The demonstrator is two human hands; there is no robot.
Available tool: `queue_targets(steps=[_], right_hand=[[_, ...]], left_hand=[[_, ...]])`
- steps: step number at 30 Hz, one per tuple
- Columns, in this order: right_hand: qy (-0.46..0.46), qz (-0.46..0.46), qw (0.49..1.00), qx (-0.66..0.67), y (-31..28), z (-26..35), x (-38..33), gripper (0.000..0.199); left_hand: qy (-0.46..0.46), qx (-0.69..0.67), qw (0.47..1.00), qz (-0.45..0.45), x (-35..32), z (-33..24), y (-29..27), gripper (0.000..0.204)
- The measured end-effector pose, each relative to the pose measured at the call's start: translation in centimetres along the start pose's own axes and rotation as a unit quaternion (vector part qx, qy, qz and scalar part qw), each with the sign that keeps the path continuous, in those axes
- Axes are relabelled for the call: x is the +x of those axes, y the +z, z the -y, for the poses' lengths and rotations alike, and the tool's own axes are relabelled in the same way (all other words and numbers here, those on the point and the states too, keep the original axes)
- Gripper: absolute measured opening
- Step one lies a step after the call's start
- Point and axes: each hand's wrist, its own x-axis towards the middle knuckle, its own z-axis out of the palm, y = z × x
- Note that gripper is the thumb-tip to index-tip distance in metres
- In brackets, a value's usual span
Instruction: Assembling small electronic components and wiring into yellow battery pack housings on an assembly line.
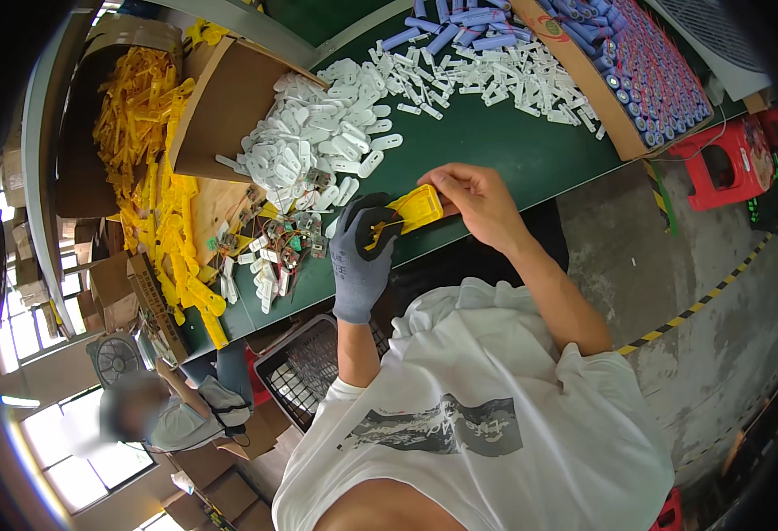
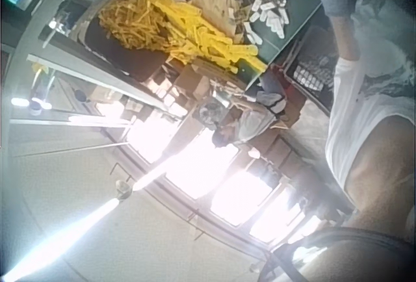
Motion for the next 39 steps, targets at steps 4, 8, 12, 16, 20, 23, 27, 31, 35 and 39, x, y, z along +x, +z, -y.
queue_targets(steps=[4, 8, 12, 16, 20, 23, 27, 31, 35, 39], right_hand=[[0.010, 0.005, 0.999, -0.031, -0.1, 1.5, -0.5, 0.025], [-0.111, 0.088, 0.932, -0.332, -0.6, 4.1, -0.3, 0.045], [-0.189, 0.135, 0.887, -0.399, -2.2, 3.5, 0.6, 0.039], [-0.213, 0.159, 0.853, -0.449, -3.2, 4.2, 1.6, 0.042], [-0.170, 0.163, 0.862, -0.450, -3.7, 4.6, 2.3, 0.036], [-0.191, 0.090, 0.858, -0.469, -4.3, 6.0, 3.8, 0.030], [-0.184, -0.069, 0.807, -0.557, -5.8, 5.5, 8.4, 0.019], [-0.218, -0.135, 0.752, -0.607, -5.9, 4.8, 10.3, 0.017], [-0.196, -0.170, 0.748, -0.611, -5.1, 4.8, 10.9, 0.017], [-0.194, -0.153, 0.735, -0.631, -4.9, 4.8, 11.1, 0.016]], left_hand=[[-0.017, -0.050, 0.998, 0.015, 0.3, 0.9, 0.3, 0.026], [0.002, -0.067, 0.998, 0.012, 0.4, 0.6, 0.6, 0.026], [0.008, -0.071, 0.995, 0.073, 0.5, 1.0, -0.8, 0.021], [0.018, -0.001, 1.000, 0.005, 0.2, 1.3, -1.3, 0.024], [0.042, 0.025, 0.998, -0.034, -0.7, 2.6, 0.9, 0.026], [0.030, 0.006, 0.999, -0.045, -0.7, 2.7, 1.6, 0.028], [0.033, -0.022, 0.998, -0.050, -0.8, 2.7, 2.1, 0.030], [0.042, -0.029, 0.998, -0.047, -0.7, 2.8, 2.2, 0.030], [0.050, -0.030, 0.997, -0.049, -0.8, 3.0, 2.1, 0.030], [0.052, -0.032, 0.997, -0.048, -1.0, 3.1, 2.0, 0.030]])
